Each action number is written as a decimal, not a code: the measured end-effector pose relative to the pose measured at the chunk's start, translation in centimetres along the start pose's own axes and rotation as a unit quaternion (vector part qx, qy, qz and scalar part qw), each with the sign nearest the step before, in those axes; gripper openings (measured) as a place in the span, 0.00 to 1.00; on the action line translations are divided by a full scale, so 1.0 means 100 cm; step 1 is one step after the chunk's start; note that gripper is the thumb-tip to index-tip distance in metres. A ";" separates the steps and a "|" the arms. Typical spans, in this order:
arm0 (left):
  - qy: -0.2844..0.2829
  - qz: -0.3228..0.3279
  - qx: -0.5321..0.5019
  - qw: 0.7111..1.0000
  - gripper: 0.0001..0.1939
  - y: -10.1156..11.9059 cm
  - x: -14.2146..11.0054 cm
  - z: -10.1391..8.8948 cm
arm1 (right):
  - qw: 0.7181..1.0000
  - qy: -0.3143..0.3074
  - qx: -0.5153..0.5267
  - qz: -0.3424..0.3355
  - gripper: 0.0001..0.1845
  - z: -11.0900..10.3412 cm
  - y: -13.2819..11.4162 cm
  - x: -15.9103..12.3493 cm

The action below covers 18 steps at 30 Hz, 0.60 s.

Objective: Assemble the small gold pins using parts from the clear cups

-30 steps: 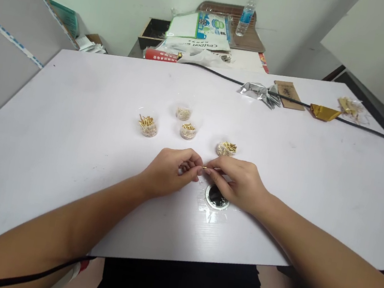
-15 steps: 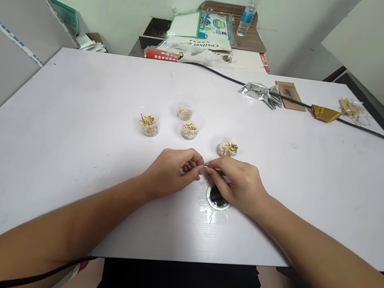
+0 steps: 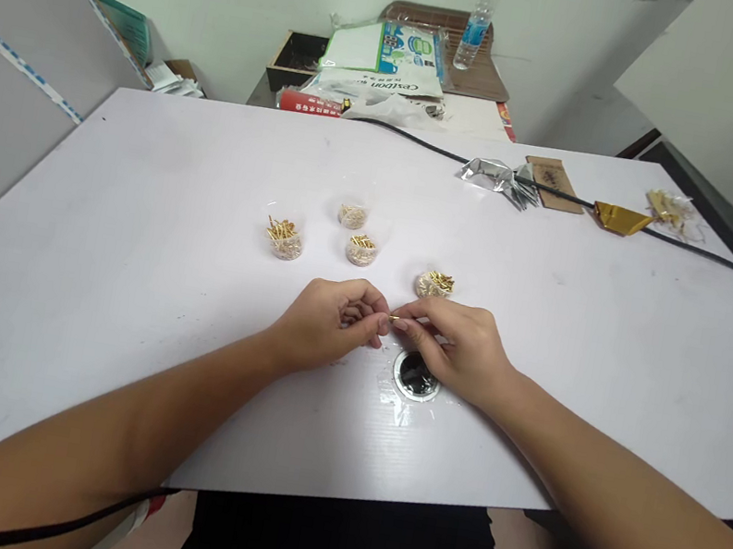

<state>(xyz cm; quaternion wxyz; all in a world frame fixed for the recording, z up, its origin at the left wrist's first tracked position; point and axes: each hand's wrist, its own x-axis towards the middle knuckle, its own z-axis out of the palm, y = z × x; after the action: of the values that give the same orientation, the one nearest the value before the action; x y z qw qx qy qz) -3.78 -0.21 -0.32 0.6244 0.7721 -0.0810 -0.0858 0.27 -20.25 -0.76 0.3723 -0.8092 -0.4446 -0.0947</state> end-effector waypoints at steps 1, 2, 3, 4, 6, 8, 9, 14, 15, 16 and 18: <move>0.002 -0.001 0.002 1.000 0.05 0.000 0.000 0.000 | 1.000 -0.002 0.000 0.003 0.05 0.000 0.000 0.000; 0.003 -0.002 0.003 1.000 0.05 0.001 0.000 0.000 | 1.000 -0.003 0.000 0.007 0.06 0.000 0.000 0.000; 0.003 -0.002 0.002 1.000 0.05 0.001 0.000 0.000 | 1.000 -0.002 0.002 0.011 0.05 0.000 0.000 -0.001; 0.003 -0.001 0.001 1.000 0.05 0.000 0.000 0.000 | 1.000 -0.002 0.004 0.014 0.05 0.001 0.000 -0.001; 0.000 0.008 -0.003 1.000 0.05 -0.001 0.000 0.000 | 1.000 0.000 0.010 0.022 0.05 0.001 0.000 -0.001; -0.002 0.019 -0.002 1.000 0.05 -0.002 0.000 0.000 | 0.999 -0.002 0.017 0.031 0.06 0.001 0.000 -0.002; -0.002 0.023 0.000 1.000 0.05 -0.003 0.000 0.000 | 0.999 -0.003 0.019 0.033 0.06 0.001 0.000 -0.002; 0.005 0.030 0.021 0.999 0.05 -0.003 0.000 0.000 | 0.999 -0.002 0.026 0.033 0.07 0.001 0.000 -0.001; 0.006 0.030 0.024 0.999 0.05 -0.003 0.000 0.000 | 0.999 -0.002 0.026 0.032 0.07 0.001 0.000 -0.001; 0.007 0.028 0.027 0.999 0.05 -0.002 0.000 0.000 | 0.999 0.000 0.026 0.030 0.06 0.001 0.000 -0.001; 0.007 0.025 0.030 0.999 0.05 -0.002 0.000 0.000 | 0.999 0.003 0.024 0.026 0.06 0.002 0.000 -0.001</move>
<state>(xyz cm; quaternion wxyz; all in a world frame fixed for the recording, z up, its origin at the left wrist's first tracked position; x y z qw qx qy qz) -3.74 -0.21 -0.47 0.6039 0.7886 -0.0979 -0.0624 0.20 -20.17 -0.90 0.3951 -0.8110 -0.4246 -0.0765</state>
